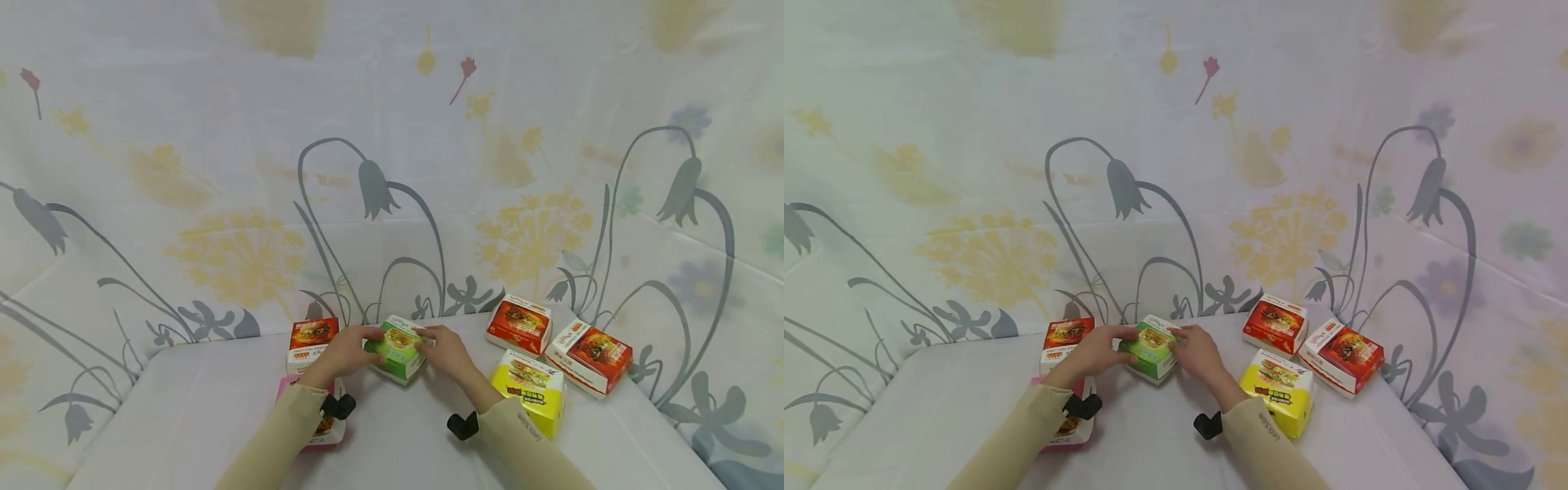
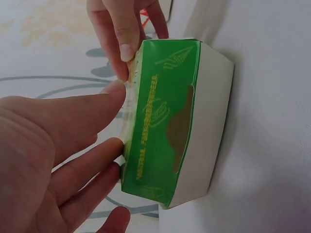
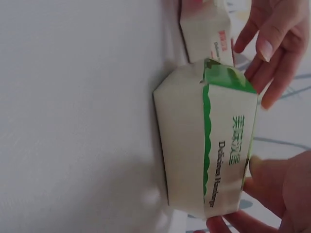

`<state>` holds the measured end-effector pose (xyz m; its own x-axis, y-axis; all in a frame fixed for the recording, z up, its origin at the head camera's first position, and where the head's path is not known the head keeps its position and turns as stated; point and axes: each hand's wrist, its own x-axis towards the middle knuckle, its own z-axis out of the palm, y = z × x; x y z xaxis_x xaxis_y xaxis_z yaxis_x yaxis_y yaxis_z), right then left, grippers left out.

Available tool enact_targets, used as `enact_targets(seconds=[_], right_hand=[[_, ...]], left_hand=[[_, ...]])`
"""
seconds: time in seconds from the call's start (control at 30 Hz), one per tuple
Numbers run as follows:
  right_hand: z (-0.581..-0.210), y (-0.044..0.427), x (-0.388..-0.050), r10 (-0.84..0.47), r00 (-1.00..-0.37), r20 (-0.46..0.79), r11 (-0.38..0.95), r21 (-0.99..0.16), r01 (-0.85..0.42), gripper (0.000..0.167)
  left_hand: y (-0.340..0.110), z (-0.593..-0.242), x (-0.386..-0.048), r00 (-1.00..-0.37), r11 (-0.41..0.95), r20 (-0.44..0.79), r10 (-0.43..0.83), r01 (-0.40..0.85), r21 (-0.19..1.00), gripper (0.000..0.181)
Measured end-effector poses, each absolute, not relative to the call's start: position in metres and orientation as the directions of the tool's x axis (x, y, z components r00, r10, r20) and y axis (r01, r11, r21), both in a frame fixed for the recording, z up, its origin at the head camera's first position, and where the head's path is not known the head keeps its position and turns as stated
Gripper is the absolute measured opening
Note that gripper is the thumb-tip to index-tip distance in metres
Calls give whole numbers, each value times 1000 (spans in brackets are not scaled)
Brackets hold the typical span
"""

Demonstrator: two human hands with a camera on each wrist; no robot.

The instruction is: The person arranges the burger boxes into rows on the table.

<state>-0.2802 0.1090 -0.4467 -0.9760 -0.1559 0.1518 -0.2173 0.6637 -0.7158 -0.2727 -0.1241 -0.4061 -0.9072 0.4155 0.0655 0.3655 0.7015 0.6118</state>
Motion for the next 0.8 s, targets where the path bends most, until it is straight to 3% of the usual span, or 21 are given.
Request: enact_targets(seconds=[0.17,0.33,0.8], right_hand=[[-448,111,-275,-116,-976,184,680,-701,-213,27],[-451,115,-275,-96,-982,159,669,-721,-183,34],[-449,117,-277,-124,-983,132,622,-762,-181,41]], left_hand=[[-125,-411,-275,-913,695,27,406,328,640,55],[-123,-416,-281,-898,673,2,440,331,661,64],[-116,-415,-287,-879,649,31,476,375,662,58]])
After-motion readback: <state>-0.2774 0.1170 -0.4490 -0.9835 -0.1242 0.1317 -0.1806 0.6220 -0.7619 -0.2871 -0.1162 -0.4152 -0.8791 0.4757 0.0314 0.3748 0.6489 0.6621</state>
